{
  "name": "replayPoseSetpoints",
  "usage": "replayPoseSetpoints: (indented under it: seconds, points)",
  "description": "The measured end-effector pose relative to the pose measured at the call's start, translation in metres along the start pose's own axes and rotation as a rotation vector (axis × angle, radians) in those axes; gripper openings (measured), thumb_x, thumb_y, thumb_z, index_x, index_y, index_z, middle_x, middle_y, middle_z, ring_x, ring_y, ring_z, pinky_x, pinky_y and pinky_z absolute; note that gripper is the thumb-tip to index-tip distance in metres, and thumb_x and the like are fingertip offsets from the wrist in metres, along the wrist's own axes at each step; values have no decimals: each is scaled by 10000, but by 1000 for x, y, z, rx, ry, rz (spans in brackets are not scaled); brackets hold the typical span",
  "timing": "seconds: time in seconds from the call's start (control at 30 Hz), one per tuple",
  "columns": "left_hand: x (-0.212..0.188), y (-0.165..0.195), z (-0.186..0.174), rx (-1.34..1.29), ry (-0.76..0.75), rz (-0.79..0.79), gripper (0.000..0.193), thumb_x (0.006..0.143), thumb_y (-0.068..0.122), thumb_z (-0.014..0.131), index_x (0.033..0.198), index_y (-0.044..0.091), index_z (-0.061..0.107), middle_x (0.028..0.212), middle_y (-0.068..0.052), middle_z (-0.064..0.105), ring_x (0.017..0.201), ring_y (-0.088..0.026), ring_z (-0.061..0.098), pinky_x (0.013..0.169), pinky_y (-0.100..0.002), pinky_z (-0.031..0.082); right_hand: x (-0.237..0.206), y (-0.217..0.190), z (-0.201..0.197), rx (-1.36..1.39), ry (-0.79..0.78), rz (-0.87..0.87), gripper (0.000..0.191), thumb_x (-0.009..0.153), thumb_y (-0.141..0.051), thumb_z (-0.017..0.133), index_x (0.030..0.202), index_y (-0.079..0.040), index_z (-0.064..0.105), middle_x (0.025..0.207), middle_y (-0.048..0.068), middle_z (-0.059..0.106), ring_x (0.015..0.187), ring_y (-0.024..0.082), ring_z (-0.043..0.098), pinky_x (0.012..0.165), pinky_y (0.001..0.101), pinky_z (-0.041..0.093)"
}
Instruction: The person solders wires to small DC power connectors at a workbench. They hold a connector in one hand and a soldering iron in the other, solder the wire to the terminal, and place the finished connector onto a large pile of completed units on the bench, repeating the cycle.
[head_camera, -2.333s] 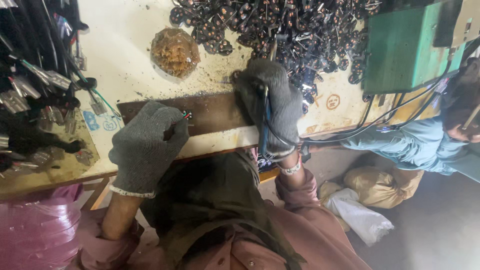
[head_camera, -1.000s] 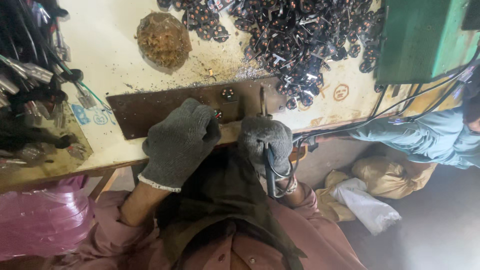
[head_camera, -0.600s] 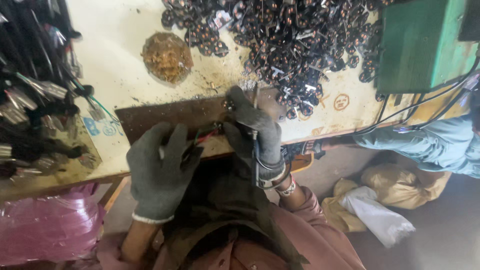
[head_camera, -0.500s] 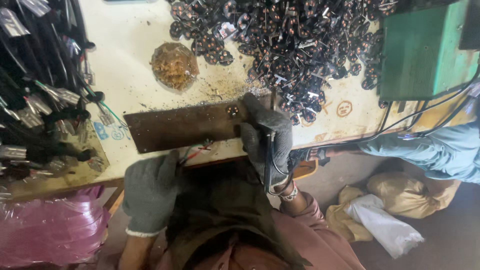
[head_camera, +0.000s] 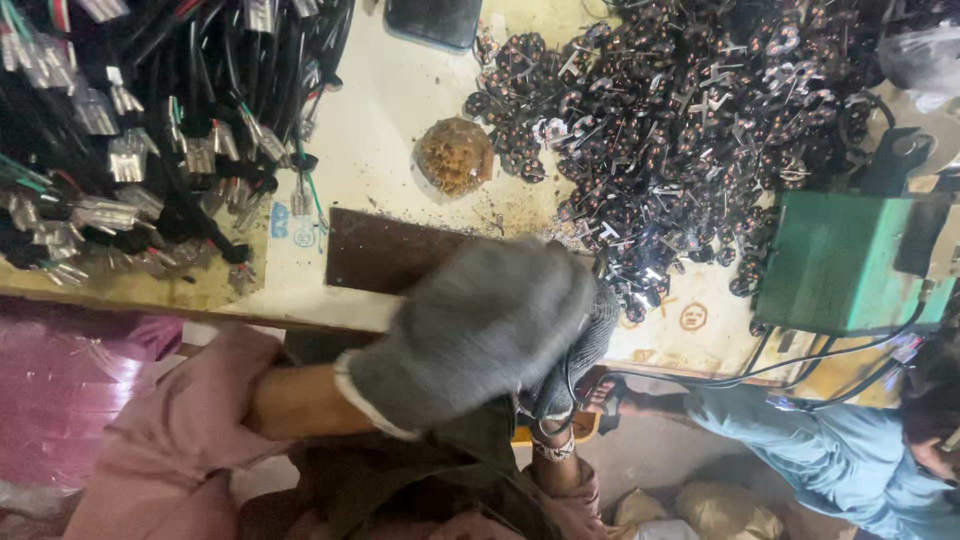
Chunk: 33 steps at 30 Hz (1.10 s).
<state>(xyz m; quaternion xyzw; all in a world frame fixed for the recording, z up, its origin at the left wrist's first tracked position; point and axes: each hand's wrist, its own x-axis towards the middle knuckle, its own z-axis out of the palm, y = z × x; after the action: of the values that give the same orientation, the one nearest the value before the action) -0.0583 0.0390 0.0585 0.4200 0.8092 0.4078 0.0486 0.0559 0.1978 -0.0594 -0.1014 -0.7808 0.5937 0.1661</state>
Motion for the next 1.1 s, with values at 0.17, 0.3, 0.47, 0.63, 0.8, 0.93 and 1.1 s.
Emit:
replayPoseSetpoints:
  seconds: [0.17,0.3,0.47,0.63,0.8,0.93,1.1]
  points:
    - [-72,-100,-76,669,457,-736,232,1012,199,658,1194,54,654,956,-53,660,826,-224,654,657,-389,523,19,-2,7,-269,12,-107,305,1006,9,703,1246,-59,527,1303,161,700,1161,275,664,1086,406,499]
    - [-113,-139,-90,685,344,-944,243,988,202,670,1190,67,666,974,-52,671,838,-226,662,665,-387,528,33,-20,11,-151,-21,83,219,979,-68,678,1190,-23,641,1109,103,735,771,161,662,707,291,522]
    - [-111,-140,-84,674,356,-902,258,957,205,685,1185,84,681,997,-51,686,853,-228,671,676,-384,534,37,-35,6,-347,-155,138,263,993,-118,655,1213,8,724,857,69,626,694,129,589,653,278,448]
    - [-112,-132,-86,665,377,-875,276,926,209,699,1180,100,697,1020,-49,700,868,-231,680,686,-381,539,30,-26,12,-219,-41,-71,239,1068,-108,687,1274,-8,615,1091,89,670,906,162,618,848,295,493]
    - [-113,-138,-81,647,363,-868,295,895,212,714,1175,117,712,1043,-48,715,882,-233,689,697,-378,545,23,-21,13,-64,32,156,251,980,-88,697,1205,-41,597,1195,82,736,820,119,668,724,284,534]
    - [-114,-132,-80,630,371,-855,312,871,215,726,1171,130,724,1061,-46,726,894,-235,696,705,-376,550,24,-21,8,-247,-36,-88,221,1057,-76,674,1270,-48,623,1259,104,719,1104,222,664,996,353,508]
    - [-118,-87,-75,565,445,-820,334,840,218,740,1166,147,739,1084,-45,741,909,-237,706,715,-373,555,28,-21,3,-333,-109,-57,242,1038,-132,670,1270,-62,675,1204,113,732,1083,277,677,1017,380,500]
